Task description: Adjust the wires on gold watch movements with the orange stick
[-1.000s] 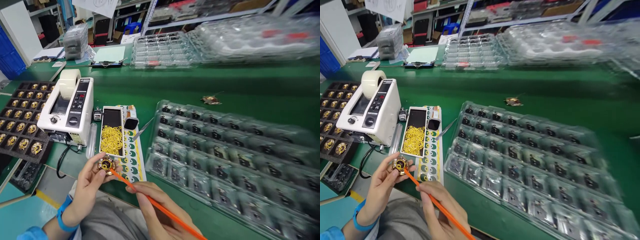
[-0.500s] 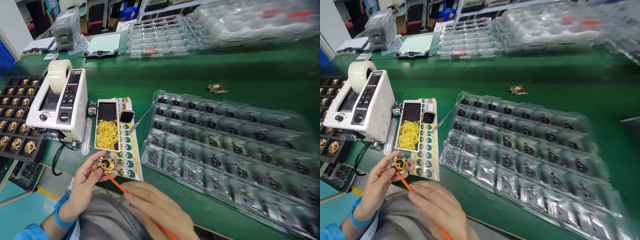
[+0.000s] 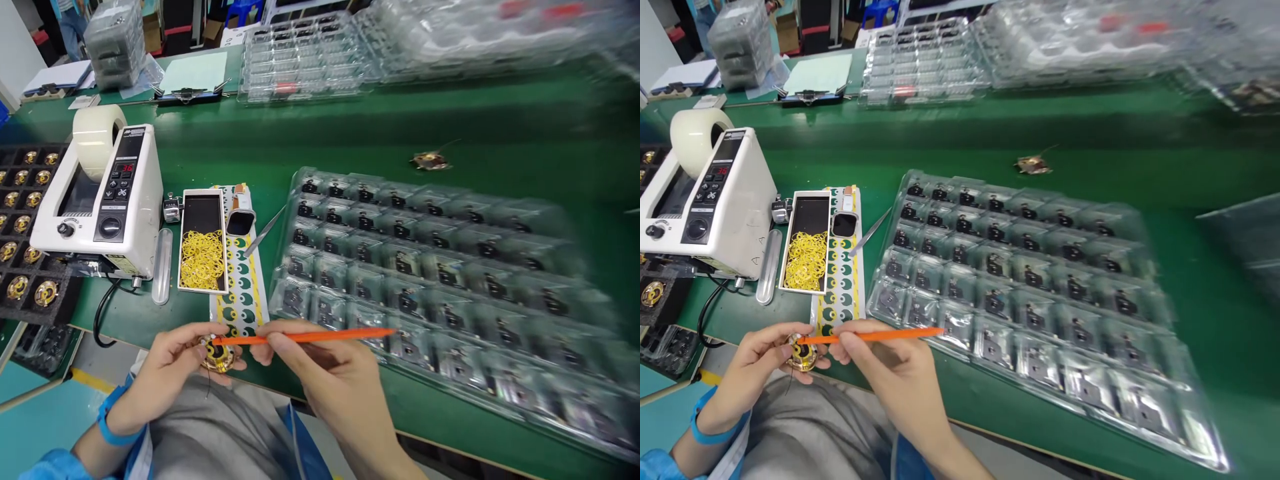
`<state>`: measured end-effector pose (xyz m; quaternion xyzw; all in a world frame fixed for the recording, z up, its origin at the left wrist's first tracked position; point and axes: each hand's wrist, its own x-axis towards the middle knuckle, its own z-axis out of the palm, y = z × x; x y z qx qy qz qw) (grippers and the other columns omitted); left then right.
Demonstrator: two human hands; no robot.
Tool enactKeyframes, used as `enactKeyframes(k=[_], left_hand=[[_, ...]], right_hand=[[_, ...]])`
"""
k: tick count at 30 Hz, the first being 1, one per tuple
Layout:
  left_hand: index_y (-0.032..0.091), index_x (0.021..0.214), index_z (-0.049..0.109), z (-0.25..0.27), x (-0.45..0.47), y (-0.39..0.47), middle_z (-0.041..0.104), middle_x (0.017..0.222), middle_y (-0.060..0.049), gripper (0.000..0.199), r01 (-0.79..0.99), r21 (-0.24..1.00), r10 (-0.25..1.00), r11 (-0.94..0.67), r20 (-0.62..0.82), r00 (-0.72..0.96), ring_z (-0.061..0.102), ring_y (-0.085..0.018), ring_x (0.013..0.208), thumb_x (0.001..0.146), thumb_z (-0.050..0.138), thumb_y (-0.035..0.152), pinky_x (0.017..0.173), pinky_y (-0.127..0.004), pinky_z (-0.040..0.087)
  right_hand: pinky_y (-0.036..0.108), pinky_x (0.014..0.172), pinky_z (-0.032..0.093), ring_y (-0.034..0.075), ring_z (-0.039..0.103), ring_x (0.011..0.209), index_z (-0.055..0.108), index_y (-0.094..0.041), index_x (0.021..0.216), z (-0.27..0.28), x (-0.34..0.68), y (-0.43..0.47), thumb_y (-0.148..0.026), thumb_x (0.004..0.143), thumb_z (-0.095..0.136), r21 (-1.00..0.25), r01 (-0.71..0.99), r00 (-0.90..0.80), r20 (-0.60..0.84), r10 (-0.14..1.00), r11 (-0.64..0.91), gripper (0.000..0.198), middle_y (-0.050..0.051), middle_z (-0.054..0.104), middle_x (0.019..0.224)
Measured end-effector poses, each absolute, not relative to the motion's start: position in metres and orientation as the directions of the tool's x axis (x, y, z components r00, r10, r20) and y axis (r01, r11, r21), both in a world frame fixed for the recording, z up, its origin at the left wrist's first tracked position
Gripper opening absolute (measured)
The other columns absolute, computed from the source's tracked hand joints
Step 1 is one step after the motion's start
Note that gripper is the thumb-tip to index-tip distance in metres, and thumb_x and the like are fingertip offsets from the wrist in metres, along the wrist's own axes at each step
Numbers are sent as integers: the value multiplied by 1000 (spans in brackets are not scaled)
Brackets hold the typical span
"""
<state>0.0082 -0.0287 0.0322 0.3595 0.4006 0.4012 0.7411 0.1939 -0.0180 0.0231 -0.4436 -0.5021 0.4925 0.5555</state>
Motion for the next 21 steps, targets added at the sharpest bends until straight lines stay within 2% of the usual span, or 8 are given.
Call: enactKeyframes(k=[4, 10, 17, 21], left_hand=[[23, 108, 73, 26, 12, -30, 75, 98, -6, 21, -369, 826, 885, 426, -295, 361, 73, -24, 88, 87, 71, 29, 68, -25, 62], [16, 103, 72, 20, 16, -27, 75, 91, -7, 26, -335, 823, 878, 459, -362, 313, 73, -23, 84, 78, 78, 23, 65, -21, 61], [16, 95, 70, 24, 18, -19, 76, 88, -5, 27, -340, 785, 851, 517, -428, 305, 74, -20, 78, 70, 72, 7, 61, -16, 59], [16, 96, 70, 24, 21, -19, 76, 87, -5, 26, -344, 801, 865, 491, -401, 302, 74, -20, 79, 71, 73, 9, 63, -17, 60]], right_hand=[[18, 51, 56, 13, 65, 51, 75, -20, 78, 11, 189, -20, -35, 87, 70, -966, -257, 37, 18, 999, 27, 18, 3, 70, 62], [19, 53, 57, 12, 64, 51, 76, -20, 81, 6, 183, -24, -38, 84, 74, -935, -355, 103, -33, 994, 6, 18, 3, 70, 62], [17, 57, 54, 10, 63, 56, 77, -25, 83, 18, 193, -25, -39, 83, 75, -916, -389, 171, 26, 985, 92, 14, 1, 70, 65], [21, 61, 51, 12, 61, 64, 76, -25, 85, 16, 198, -27, -42, 92, 63, -927, -341, 185, 98, 978, 157, 22, 1, 68, 68]])
